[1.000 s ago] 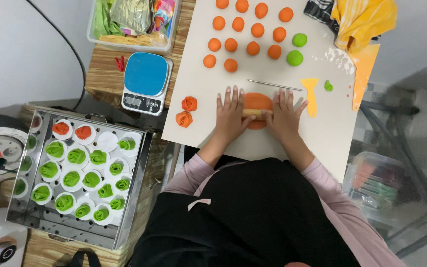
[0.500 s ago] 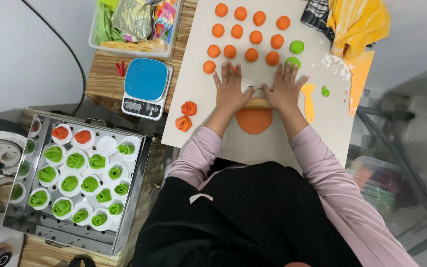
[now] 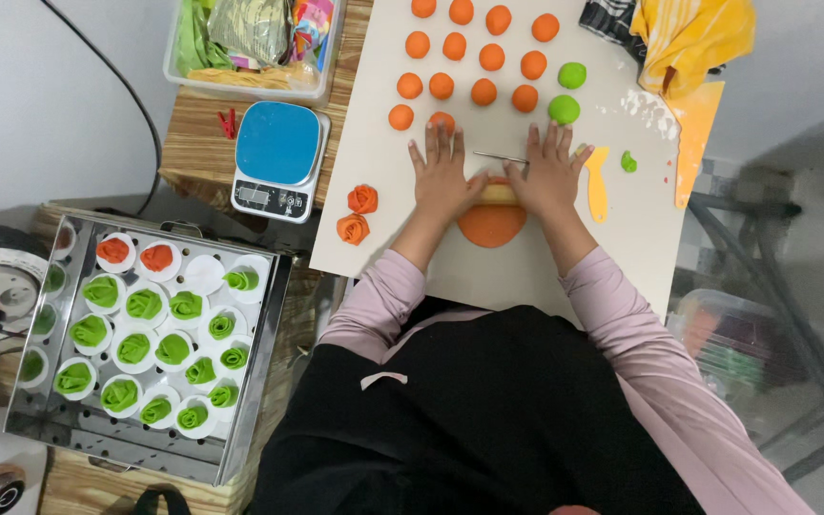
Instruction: The person shapes orange dough by hand using a rolling pin and a small plastic scraper on a white work surface.
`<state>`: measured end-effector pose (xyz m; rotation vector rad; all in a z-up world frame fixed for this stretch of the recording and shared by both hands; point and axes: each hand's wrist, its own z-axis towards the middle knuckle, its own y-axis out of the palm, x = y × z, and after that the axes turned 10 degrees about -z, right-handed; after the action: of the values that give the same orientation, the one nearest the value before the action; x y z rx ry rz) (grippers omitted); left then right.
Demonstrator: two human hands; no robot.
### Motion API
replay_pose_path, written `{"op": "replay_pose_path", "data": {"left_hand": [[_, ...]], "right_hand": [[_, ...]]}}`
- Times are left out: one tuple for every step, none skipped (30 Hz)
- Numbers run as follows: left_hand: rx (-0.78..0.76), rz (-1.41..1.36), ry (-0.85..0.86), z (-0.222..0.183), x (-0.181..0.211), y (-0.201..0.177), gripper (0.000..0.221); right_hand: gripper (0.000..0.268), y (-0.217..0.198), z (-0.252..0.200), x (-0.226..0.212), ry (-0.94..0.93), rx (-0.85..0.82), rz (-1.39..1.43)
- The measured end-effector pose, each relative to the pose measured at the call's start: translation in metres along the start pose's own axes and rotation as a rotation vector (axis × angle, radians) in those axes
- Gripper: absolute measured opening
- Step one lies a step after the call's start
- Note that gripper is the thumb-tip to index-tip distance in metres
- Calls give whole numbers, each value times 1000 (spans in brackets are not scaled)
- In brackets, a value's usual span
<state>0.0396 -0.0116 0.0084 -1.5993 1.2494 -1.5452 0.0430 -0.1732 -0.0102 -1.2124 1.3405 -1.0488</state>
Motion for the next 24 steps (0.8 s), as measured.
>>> {"op": "replay_pose_path", "data": {"left_hand": [[1,-1,-1,-3,0,0,77],[-36,16,0,-6,1,0,77],[-75,34,1,-9,1,1,78],[-77,33,-1,-12,0,2,78],[-91,44,8,-15,0,4,77],[-106,55,17,-18,0,5,76],[-105,55,17,-23,0,6,76],[-68,50,47,-29,0,7,75],[-30,46,78,-33,0,7,75],[-28,47,78,-38,-1,9,75],[7,16,103,-43,-2,12,75],[43,-15,129,-48,-4,14,75],[44,-14,127,-55,-3,15,75],[76,-56,146,-61,-3,16,75],[109,-98,166,-67,-3,17,76],[111,-97,165,-73,-3,18,76],[114,-101,190,-79,-4,20,77],[117,-105,215,-86,-4,21,78],[118,-104,216,-90,-5,26,78],[143,-67,237,-94,-7,31,78],[170,-30,260,-97,-8,35,79],[173,-28,264,-97,-9,39,79],[203,-18,270,-97,-10,42,81],[233,-9,277,-97,-11,45,83]], "right_hand": [[67,5,-3,2,-1,0,-1],[64,11,-5,4,-18,18,-31],[62,17,-9,6,-34,33,-59],[62,21,-11,6,-34,31,-60],[59,24,-13,7,-21,10,-109],[56,28,-16,7,-7,-11,-158],[56,34,-21,9,-8,-11,-158],[54,41,-25,11,-50,98,-133],[53,47,-29,14,-92,208,-107],[53,43,-37,12,-92,210,-106],[52,39,-44,10,-111,270,-83],[51,35,-52,8,-129,330,-59],[51,36,-59,8,-131,330,-58],[53,36,-65,8,-136,318,-46],[55,36,-72,8,-139,305,-35],[55,38,-78,9,-141,306,-34],[59,39,-85,11,-142,257,17],[64,40,-91,12,-142,207,69],[64,46,-96,14,-142,208,70],[64,51,-101,15,-163,256,13],[64,57,-105,17,-183,307,-44],[64,59,-105,16,-182,312,-44],[64,61,-104,16,-186,348,-46],[64,63,-104,16,-190,383,-48]]}}
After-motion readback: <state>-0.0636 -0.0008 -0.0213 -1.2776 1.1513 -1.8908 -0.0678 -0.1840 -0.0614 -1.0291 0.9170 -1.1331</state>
